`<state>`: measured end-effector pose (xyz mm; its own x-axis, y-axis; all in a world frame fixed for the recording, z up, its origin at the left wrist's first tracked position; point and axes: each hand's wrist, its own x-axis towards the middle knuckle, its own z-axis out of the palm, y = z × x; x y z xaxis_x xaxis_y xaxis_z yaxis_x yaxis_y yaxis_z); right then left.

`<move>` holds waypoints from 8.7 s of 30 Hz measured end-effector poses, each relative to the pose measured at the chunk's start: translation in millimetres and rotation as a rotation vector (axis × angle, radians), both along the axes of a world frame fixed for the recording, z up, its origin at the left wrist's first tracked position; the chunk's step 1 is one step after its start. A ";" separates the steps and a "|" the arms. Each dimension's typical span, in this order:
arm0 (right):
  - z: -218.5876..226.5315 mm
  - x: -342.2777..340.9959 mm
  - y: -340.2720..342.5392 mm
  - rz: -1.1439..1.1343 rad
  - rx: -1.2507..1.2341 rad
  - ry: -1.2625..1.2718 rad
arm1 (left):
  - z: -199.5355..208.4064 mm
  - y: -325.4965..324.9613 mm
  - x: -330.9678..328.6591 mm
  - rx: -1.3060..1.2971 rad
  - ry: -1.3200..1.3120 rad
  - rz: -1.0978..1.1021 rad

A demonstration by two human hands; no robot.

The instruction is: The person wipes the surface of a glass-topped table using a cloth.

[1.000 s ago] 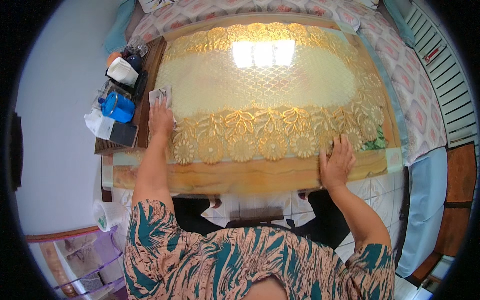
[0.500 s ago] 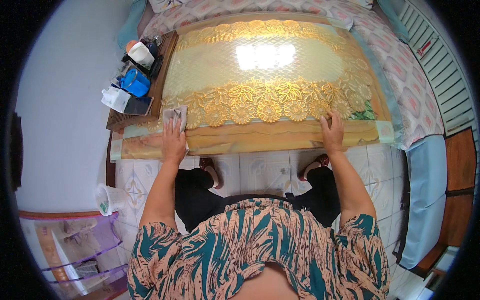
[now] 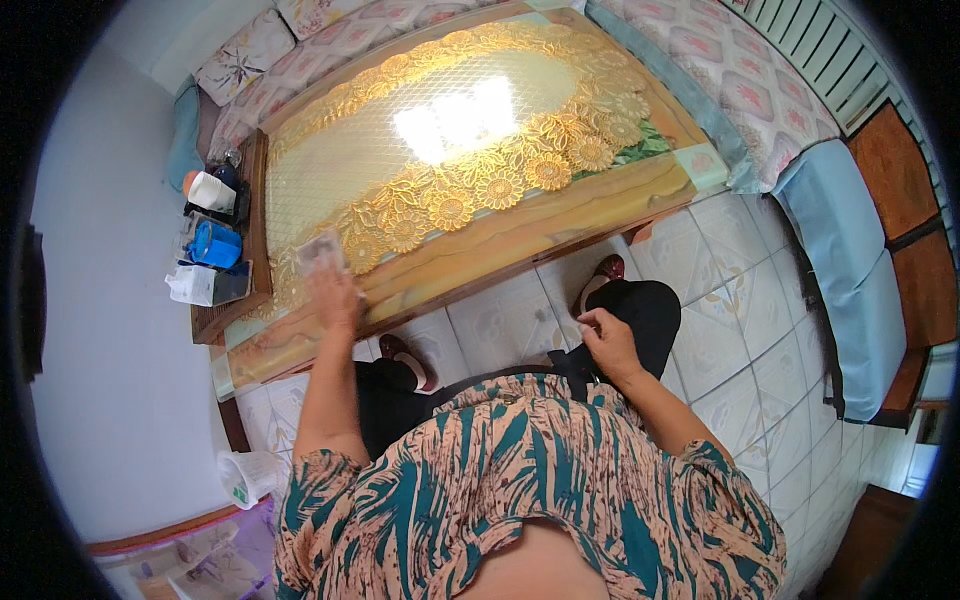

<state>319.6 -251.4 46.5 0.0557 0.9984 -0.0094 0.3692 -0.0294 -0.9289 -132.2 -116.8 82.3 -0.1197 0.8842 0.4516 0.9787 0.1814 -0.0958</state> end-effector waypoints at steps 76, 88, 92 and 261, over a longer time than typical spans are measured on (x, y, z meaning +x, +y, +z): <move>103.8 -145.2 127.1 0.568 0.158 -1.231 | -1.0 -130.2 -374.6 -0.148 -0.129 0.988; 104.0 -140.8 124.4 0.565 0.214 -1.189 | 30.5 -123.9 -260.0 -0.121 -0.252 0.566; 99.1 -142.2 128.1 0.600 0.152 -1.155 | 22.8 -124.7 -217.7 -0.079 -0.178 0.409; 46.9 35.0 138.9 -0.361 0.507 -0.927 | 17.7 -18.9 7.6 0.061 -0.220 0.163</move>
